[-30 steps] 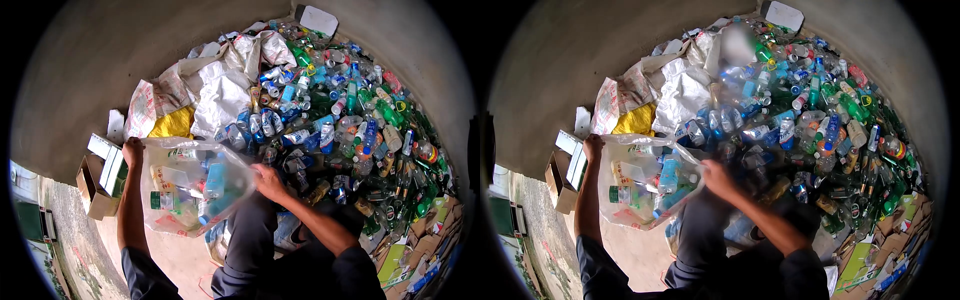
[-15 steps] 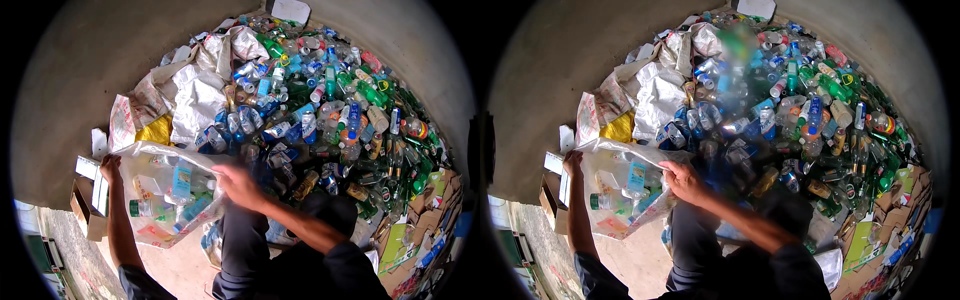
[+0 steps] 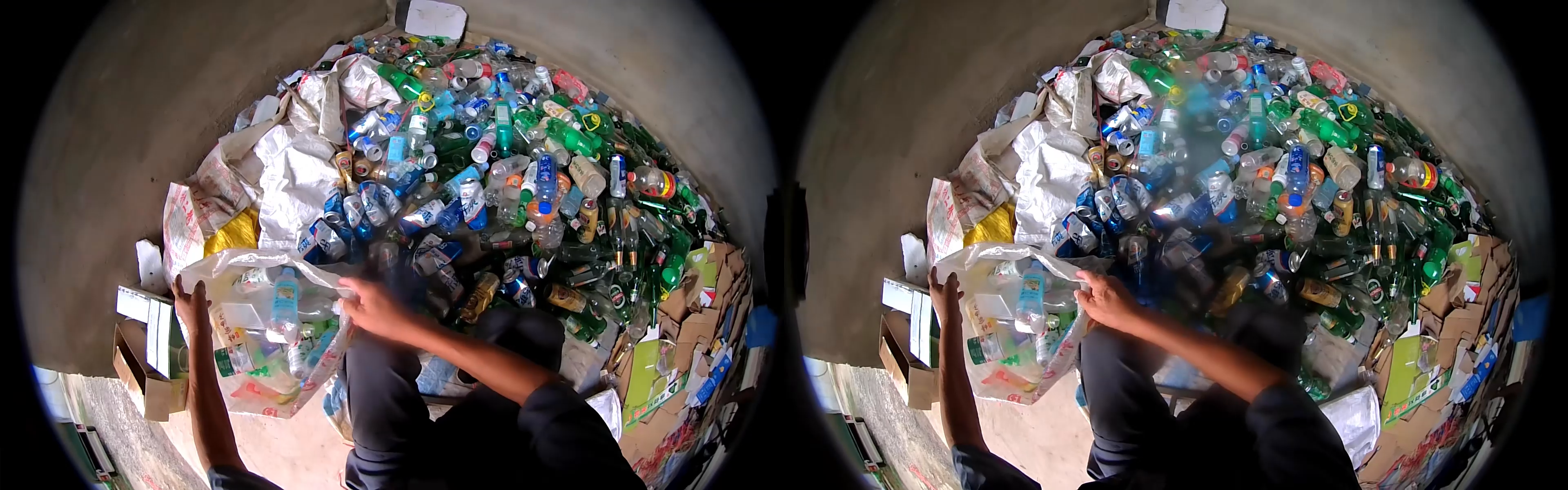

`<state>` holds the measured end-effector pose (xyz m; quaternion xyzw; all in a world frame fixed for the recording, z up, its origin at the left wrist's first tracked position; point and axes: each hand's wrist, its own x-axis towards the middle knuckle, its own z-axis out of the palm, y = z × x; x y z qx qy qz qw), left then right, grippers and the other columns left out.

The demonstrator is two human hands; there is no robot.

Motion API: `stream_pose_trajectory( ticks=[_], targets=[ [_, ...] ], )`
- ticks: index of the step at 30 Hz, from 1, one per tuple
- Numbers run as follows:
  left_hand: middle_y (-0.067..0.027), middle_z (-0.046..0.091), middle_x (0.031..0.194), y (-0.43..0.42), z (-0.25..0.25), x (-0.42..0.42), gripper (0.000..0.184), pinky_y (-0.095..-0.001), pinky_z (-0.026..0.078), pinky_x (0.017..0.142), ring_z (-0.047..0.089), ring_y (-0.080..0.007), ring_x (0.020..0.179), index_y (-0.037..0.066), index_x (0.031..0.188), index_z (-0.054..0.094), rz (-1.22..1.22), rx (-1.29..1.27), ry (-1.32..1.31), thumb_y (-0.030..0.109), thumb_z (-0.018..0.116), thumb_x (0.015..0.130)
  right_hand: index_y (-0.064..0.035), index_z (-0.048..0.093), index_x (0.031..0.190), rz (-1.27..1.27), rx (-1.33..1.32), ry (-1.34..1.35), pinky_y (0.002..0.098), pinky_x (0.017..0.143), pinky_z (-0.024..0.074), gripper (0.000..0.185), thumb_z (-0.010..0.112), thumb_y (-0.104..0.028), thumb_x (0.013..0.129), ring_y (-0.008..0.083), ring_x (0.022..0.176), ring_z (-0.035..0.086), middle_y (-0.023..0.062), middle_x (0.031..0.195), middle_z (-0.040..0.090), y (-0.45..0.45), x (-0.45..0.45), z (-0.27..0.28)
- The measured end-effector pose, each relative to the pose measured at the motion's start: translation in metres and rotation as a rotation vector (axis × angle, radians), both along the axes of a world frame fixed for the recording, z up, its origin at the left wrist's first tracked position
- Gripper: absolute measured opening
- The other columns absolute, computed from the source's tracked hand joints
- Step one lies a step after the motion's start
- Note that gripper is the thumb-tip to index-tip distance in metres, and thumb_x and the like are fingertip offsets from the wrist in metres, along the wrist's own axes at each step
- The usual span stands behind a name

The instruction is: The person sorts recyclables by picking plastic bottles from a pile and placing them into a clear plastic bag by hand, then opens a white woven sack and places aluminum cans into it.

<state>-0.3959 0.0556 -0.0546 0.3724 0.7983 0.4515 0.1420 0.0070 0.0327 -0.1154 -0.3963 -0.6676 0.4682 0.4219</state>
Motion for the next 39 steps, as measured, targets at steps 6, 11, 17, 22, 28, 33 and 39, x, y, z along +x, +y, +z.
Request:
stream_pose_trajectory(
  ticks=[6,11,17,22,28,33,39],
  targets=[
    [-0.0136,0.060,0.121,-0.023,0.030,0.044,0.059,-0.0307,0.052,0.072,0.067,-0.0215,0.095,0.003,0.143,0.042,-0.088,0.079,-0.166,0.019,0.061,0.090,0.0040,0.053,0.126,0.004,0.016,0.014,0.0397,0.064,0.0540,0.046,0.069,-0.016,0.087,0.0319,0.066,0.067,0.0173,0.072,0.066,-0.010,0.020,-0.001],
    [-0.0142,0.061,0.129,-0.031,0.083,0.126,0.040,-0.0285,0.050,0.068,0.070,-0.0186,0.089,0.000,0.134,0.050,-0.235,0.222,-0.256,0.013,0.054,0.096,0.0081,0.062,0.114,0.090,-0.012,-0.234,0.0389,0.074,0.0552,0.041,0.068,-0.023,0.088,0.0324,0.080,0.071,0.0221,0.086,0.070,-0.011,0.072,0.017],
    [-0.0119,0.066,0.119,-0.045,0.099,0.266,0.028,-0.0263,0.050,0.067,0.067,-0.0151,0.076,0.002,0.122,0.057,-0.589,0.300,-0.553,0.012,0.055,0.096,0.0019,0.069,0.106,0.364,-0.101,-0.813,0.0441,0.089,0.0520,0.037,0.065,-0.029,0.086,0.0377,0.100,0.066,0.0212,0.104,0.070,-0.018,0.149,0.074],
    [-0.0133,0.068,0.109,-0.070,0.099,0.387,0.024,-0.0264,0.052,0.069,0.065,-0.0135,0.076,0.002,0.120,0.056,-0.894,0.056,-0.880,0.001,0.054,0.096,-0.0021,0.067,0.107,0.229,-0.122,-0.905,0.0461,0.089,0.0503,0.037,0.062,-0.033,0.086,0.0391,0.102,0.065,0.0236,0.104,0.068,-0.009,0.228,0.041],
    [-0.0131,0.068,0.107,-0.089,0.059,0.476,0.033,-0.0308,0.055,0.085,0.067,-0.0195,0.102,-0.002,0.124,0.057,-1.404,0.113,-0.638,-0.007,0.057,0.092,0.0015,0.065,0.106,0.220,-0.183,-0.980,0.0476,0.089,0.0498,0.039,0.063,-0.031,0.085,0.0401,0.100,0.065,0.0253,0.105,0.067,0.008,0.281,-0.002],
    [-0.0165,0.070,0.102,-0.081,0.037,0.484,0.033,-0.0305,0.056,0.080,0.070,-0.0208,0.093,-0.003,0.119,0.061,-1.416,0.086,-0.586,-0.005,0.063,0.086,0.0033,0.056,0.126,0.179,-0.032,-1.129,0.0476,0.097,0.0466,0.051,0.065,-0.024,0.084,0.0406,0.111,0.061,0.0240,0.117,0.065,0.041,0.282,-0.078],
    [-0.0146,0.072,0.097,-0.078,0.028,0.478,0.025,-0.0371,0.054,0.075,0.071,-0.0295,0.087,0.004,0.112,0.065,-1.217,-0.078,-0.797,0.004,0.063,0.087,-0.0019,0.048,0.135,0.065,0.291,-1.368,0.0471,0.104,0.0396,0.057,0.065,-0.014,0.082,0.0367,0.128,0.046,0.0164,0.139,0.049,0.122,0.236,-0.115]
  ],
)
